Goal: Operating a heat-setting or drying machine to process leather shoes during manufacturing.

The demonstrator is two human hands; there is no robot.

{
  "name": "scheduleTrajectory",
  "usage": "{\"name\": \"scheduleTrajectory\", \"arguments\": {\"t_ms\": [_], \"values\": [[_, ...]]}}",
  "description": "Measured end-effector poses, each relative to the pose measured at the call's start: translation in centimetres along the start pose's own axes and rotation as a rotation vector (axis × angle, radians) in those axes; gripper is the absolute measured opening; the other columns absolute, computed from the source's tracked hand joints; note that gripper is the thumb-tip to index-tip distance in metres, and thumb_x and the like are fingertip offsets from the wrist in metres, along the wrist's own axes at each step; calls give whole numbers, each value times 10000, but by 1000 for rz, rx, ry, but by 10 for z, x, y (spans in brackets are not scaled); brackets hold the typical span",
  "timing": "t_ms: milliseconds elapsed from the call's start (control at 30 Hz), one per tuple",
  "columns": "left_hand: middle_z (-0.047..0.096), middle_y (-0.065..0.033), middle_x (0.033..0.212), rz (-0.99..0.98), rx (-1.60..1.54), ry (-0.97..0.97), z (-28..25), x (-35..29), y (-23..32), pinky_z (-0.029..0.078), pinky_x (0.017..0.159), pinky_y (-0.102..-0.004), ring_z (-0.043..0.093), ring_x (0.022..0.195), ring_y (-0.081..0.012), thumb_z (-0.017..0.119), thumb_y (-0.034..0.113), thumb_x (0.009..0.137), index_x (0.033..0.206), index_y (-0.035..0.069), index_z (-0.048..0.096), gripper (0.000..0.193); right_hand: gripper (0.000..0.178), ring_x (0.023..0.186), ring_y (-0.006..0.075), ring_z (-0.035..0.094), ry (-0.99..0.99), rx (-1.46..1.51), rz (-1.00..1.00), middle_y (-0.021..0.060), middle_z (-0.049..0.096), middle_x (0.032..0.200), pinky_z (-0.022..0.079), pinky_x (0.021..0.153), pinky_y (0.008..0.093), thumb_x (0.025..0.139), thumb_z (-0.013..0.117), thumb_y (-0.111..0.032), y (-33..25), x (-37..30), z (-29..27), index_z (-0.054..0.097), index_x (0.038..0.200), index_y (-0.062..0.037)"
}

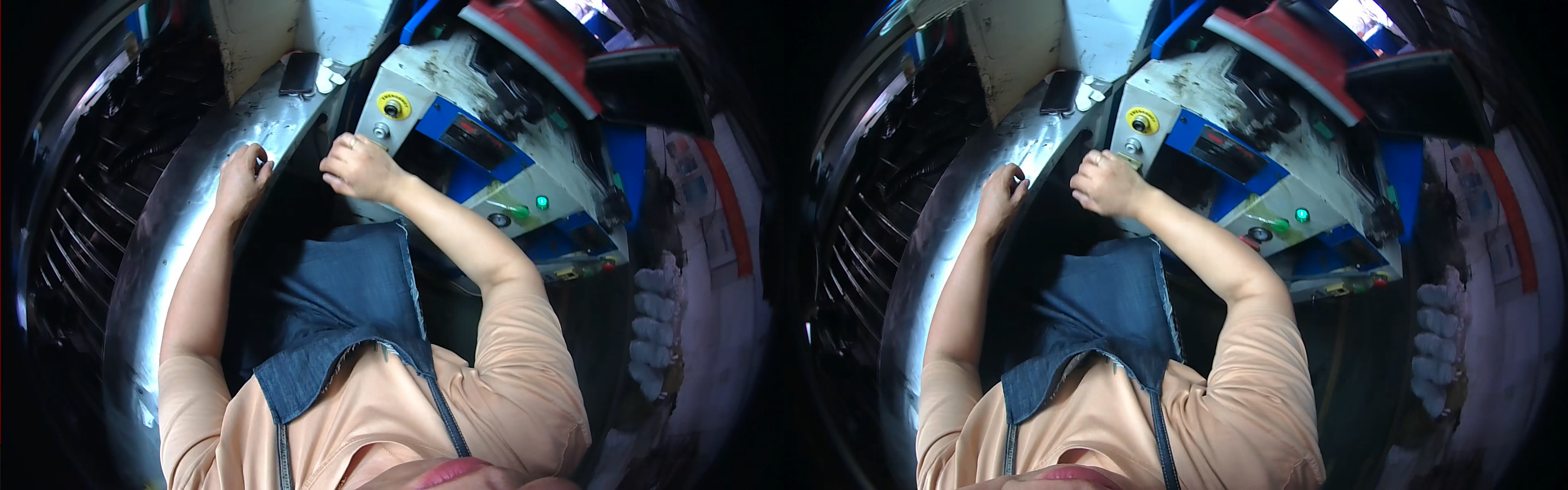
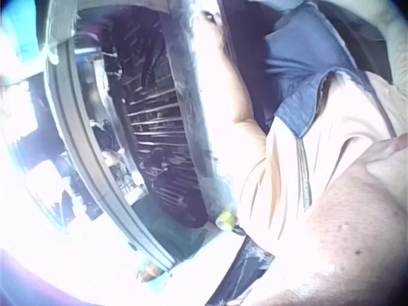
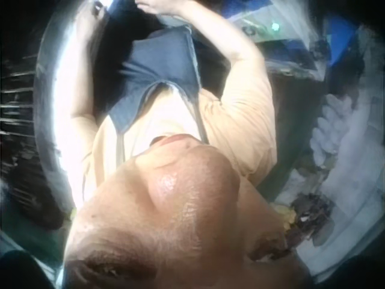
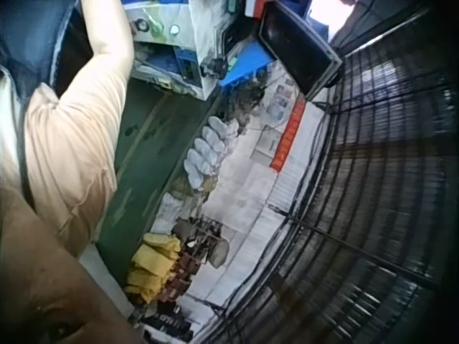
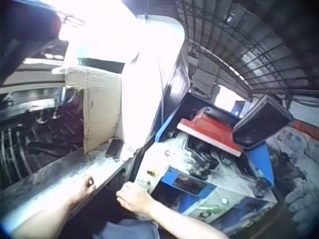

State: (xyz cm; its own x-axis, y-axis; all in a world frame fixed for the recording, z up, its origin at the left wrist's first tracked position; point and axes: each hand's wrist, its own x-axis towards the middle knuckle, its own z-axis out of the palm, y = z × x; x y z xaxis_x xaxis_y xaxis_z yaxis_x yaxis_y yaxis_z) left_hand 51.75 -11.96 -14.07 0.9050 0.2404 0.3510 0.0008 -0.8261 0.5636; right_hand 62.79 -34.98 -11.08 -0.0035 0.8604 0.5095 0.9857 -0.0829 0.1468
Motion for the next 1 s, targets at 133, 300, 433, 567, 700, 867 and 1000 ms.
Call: {"name": "scheduleTrajectory", "arguments": {"t_ms": [133, 300, 433, 567, 700, 867, 1000], "values": [[599, -157, 862, -32, -19, -12, -5, 0, -12, 453, 782, -427, 586, 869, -323, 626, 178, 832, 867, 34, 584, 154, 107, 875, 215, 574, 34, 135, 178, 31, 588, 802, 472, 779, 342, 754, 680, -170, -52, -59, -34, 647, 829, -101], [647, -204, 869, -65, -9, 81, -7, -4, -34, 479, 726, -428, 620, 829, -356, 684, 344, 788, 854, -3, 653, 355, 75, 795, 301, 596, 108, 324, 580, 111, 635, 823, 466, 730, 376, 822, 636, -87, -102, -122, -43, 650, 889, -58], [640, -47, 850, -370, -670, -141, -32, -6, -34, 480, 684, -284, 601, 749, -132, 617, 368, 910, 980, 59, 653, 319, 123, 832, 316, 607, 67, 329, 563, 152, 650, 871, 473, 787, 382, 849, 583, -45, -136, -117, -40, 660, 940, -14], [665, -75, 826, -204, -544, -1, -114, -62, -27, 493, 715, -275, 627, 792, -115, 630, 319, 902, 971, 45, 672, 286, 153, 850, 306, 590, -19, 435, 475, 150, 645, 900, 467, 790, 381, 871, 538, -45, -143, -110, -28, 637, 973, 11], [679, -119, 924, -483, 130, 683, -219, -150, -117, 498, 795, -351, 640, 872, -225, 684, 368, 810, 1001, 106, 679, 324, 163, 861, 311, 584, -73, 462, 411, 158, 640, 898, 459, 806, 382, 875, 531, -69, -148, -82, -16, 631, 968, 20], [561, -205, 1164, -977, 756, 1175, -330, -298, -255, 421, 973, -433, 517, 1127, -357, 679, 361, 752, 1227, 13, 486, 620, 169, 870, 315, 585, -117, 419, 378, 164, 639, 900, 464, 797, 383, 877, 536, -80, -148, -65, -9, 630, 971, 24], [572, -180, 1224, -1426, 764, 1091, -367, -322, -322, 415, 1000, -387, 535, 1155, -311, 633, 414, 829, 1307, 5, 451, 655, 166, 870, 324, 578, -172, 340, 461, 168, 636, 905, 458, 802, 390, 874, 541, -79, -156, -60, -18, 624, 975, 24]]}}
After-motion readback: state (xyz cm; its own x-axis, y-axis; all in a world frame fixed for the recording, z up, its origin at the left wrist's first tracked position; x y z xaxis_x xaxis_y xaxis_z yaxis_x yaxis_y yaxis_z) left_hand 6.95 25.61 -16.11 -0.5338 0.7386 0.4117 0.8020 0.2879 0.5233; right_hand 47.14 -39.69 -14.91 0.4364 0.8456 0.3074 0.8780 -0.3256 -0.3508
